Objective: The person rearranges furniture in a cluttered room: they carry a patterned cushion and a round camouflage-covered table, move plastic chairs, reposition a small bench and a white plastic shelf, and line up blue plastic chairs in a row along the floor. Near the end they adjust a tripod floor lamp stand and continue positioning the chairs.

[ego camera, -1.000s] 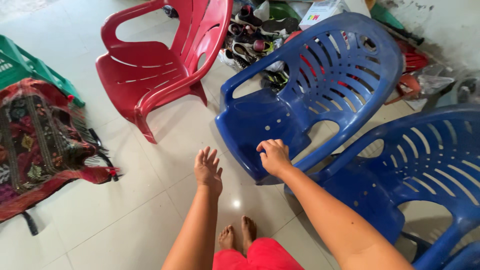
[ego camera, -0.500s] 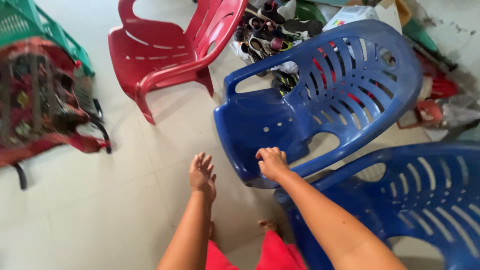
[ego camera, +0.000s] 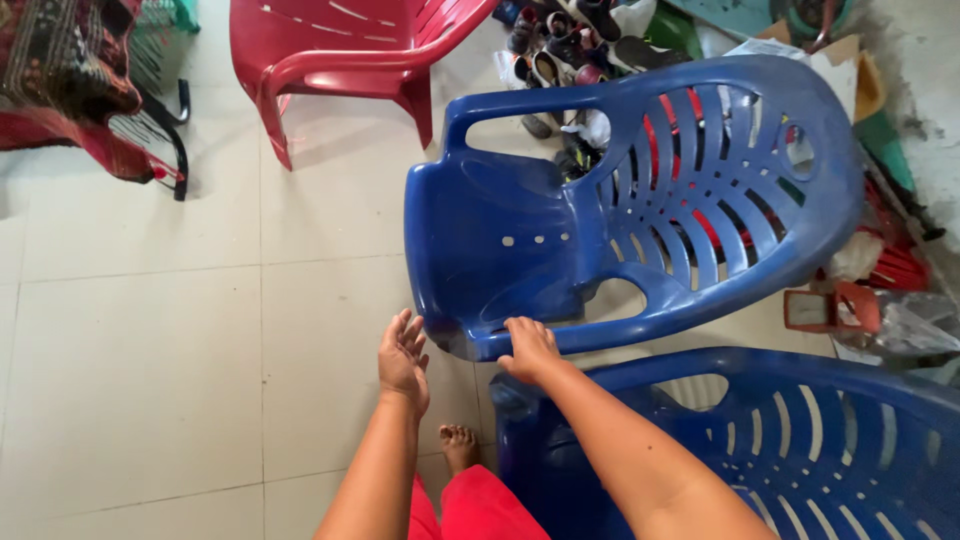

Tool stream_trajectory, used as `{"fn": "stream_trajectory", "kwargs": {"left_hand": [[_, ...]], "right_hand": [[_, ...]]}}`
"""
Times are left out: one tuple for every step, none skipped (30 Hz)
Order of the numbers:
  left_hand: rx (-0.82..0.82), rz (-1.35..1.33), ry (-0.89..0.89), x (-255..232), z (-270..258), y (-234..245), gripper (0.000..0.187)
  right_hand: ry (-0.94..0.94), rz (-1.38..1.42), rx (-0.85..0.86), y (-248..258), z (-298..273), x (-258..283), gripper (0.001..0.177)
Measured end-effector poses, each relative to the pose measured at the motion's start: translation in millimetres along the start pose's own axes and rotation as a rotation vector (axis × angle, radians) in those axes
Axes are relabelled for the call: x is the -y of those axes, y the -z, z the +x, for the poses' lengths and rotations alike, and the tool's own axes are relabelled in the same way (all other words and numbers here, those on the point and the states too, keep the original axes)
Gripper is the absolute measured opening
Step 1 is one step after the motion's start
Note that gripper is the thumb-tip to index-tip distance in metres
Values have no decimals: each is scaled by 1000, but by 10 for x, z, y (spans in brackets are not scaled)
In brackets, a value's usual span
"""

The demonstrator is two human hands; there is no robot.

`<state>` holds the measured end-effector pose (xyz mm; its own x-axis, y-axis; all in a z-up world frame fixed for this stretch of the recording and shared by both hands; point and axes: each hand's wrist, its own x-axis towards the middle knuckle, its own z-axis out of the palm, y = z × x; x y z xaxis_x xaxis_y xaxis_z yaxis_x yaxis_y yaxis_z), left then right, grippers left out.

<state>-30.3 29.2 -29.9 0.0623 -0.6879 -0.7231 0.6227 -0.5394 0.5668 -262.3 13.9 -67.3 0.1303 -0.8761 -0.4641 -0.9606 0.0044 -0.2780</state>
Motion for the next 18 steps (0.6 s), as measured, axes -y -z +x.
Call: {"fn": "stream_trajectory", "kwargs": {"left_hand": [[-5, 2, -1, 65, 40, -2, 73], [-10, 5, -2, 128, 82, -3, 73], [-10, 2, -6, 188, 120, 5, 73], [-10, 0, -10, 243, 155, 13, 73], [-9, -1, -14, 277, 192, 23, 73], [-10, -8, -15, 311, 213, 41, 73], [-9, -14, -16, 340, 226, 68, 72], [-9, -21, -17, 354, 235, 106, 72], [-12, -27, -19, 356, 244, 141, 72], [-15, -34, -20, 355, 245, 183, 72], [-22, -44, -18, 379, 227, 230, 71], [-26, -46, -23, 388, 212, 279, 71], [-30, -47, -31, 360, 200, 335, 71], [-34, -48, -38, 323, 184, 393, 71], [-51, -60, -41, 291, 177, 431, 71], [-68, -73, -44, 252, 170, 469, 72], [-83, -83, -43, 204, 159, 500, 72], [-91, -92, -48, 155, 144, 530, 71]], "right_hand": [[-3, -42, 46, -67, 15, -44, 75], [-6, -85, 92, -144, 28, -94, 77], [-8, -128, 139, -238, 56, -138, 80], [21, -151, 115, -330, 93, -192, 80], [49, -171, 90, -412, 133, -267, 81], [76, -191, 63, -488, 167, -352, 83], [124, -234, -2, -552, 209, -439, 82], [172, -277, -68, -601, 259, -512, 82], [221, -320, -135, -625, 319, -566, 83], [228, -275, -53, -618, 378, -614, 83], [237, -233, 34, -581, 407, -673, 84], [245, -191, 122, -538, 427, -684, 84], [272, -183, 126, -502, 456, -605, 84], [299, -174, 131, -469, 481, -474, 84], [324, -168, 134, -421, 503, -335, 83], [362, -134, 131, -378, 528, -161, 84], [397, -99, 127, -344, 544, 50, 85], [431, -63, 124, -313, 548, 261, 86]]}}
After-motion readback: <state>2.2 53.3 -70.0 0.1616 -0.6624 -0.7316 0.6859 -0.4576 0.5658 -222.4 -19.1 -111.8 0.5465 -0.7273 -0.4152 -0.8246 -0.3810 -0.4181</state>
